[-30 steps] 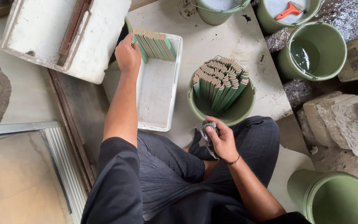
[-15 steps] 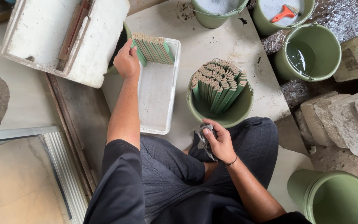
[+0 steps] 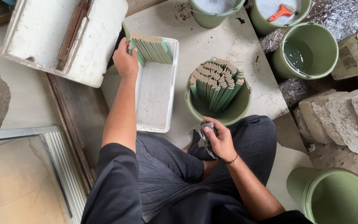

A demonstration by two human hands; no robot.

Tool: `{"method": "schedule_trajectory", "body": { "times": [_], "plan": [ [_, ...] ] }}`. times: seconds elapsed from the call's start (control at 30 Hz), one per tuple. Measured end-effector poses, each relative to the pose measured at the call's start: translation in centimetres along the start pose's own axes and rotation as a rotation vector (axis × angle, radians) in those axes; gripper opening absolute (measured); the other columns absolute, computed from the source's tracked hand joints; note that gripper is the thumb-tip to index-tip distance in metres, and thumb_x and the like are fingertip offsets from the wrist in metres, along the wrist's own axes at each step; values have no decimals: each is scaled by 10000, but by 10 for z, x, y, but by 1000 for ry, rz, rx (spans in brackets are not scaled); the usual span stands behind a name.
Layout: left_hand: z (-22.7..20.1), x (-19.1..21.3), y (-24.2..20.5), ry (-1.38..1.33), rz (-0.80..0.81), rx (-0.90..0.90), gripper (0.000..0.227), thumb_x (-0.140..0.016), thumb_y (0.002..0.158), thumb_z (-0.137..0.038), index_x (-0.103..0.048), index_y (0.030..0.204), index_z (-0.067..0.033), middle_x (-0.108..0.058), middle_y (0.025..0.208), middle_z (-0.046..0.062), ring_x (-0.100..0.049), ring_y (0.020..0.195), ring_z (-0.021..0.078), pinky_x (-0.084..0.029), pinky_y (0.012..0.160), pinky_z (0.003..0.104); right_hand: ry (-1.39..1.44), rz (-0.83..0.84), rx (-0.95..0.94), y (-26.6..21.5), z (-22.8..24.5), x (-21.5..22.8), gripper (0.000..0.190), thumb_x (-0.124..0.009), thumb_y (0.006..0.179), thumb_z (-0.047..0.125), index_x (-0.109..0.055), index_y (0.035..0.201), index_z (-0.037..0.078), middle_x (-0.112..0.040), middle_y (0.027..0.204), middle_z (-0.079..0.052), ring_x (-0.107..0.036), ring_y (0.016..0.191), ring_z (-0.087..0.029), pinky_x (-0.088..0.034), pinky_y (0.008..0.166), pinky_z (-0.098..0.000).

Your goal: The person sits cross-legged on the floor and repeatedly picks up green wooden sticks from a bucket, wipes them with a grey cloth, and places them into a white container. The process is repeated for multiple sticks.

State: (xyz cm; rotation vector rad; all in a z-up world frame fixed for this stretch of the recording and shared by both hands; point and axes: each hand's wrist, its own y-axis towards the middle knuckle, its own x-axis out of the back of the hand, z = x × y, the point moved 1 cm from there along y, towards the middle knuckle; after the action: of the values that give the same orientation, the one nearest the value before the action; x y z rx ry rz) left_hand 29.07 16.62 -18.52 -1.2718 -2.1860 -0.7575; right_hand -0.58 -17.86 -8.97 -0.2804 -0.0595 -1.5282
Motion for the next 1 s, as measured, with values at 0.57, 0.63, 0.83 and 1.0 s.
{"method": "schedule_trajectory", "body": {
  "times": [0.57, 0.63, 0.83, 1.0],
  "plan": [
    [-93, -23, -188, 73, 183, -625, 277, -756, 898, -327, -693, 1148, -225, -659, 1029, -3, -692, 957, 228, -579, 831, 350, 139, -48, 130, -14, -1, 12, 357, -670, 984, 107, -703, 1335, 51, -753, 1052, -127, -593, 1019, -136, -520, 955, -415],
    [-97, -41, -210, 134, 237, -564, 347, -752, 907, -377, -682, 1212, -226, -673, 1082, 0, -718, 971, 213, -598, 827, 336, 144, -51, 143, -16, 5, 16, 357, -664, 990, 105, -697, 1341, 50, -747, 1039, -125, -588, 1017, -136, -521, 952, -416],
    [-117, -42, -227, 49, 277, -450, 168, -747, 927, -251, -668, 1042, -157, -696, 917, 31, -754, 848, 268, -625, 727, 415, 573, -257, -92, -8, -32, 23, 432, -576, 1060, 156, -524, 1455, -12, -707, 1092, -151, -669, 1013, -214, -574, 951, -422],
    [-136, -14, -255, -132, 216, -638, 111, -711, 974, -226, -750, 1061, -168, -664, 941, -37, -731, 884, 191, -609, 763, 310, 1082, -274, -522, -3, 7, 29, 394, -567, 1065, 356, -727, 1218, 29, -784, 947, -151, -780, 876, -262, -646, 802, -346]
  ]
}}
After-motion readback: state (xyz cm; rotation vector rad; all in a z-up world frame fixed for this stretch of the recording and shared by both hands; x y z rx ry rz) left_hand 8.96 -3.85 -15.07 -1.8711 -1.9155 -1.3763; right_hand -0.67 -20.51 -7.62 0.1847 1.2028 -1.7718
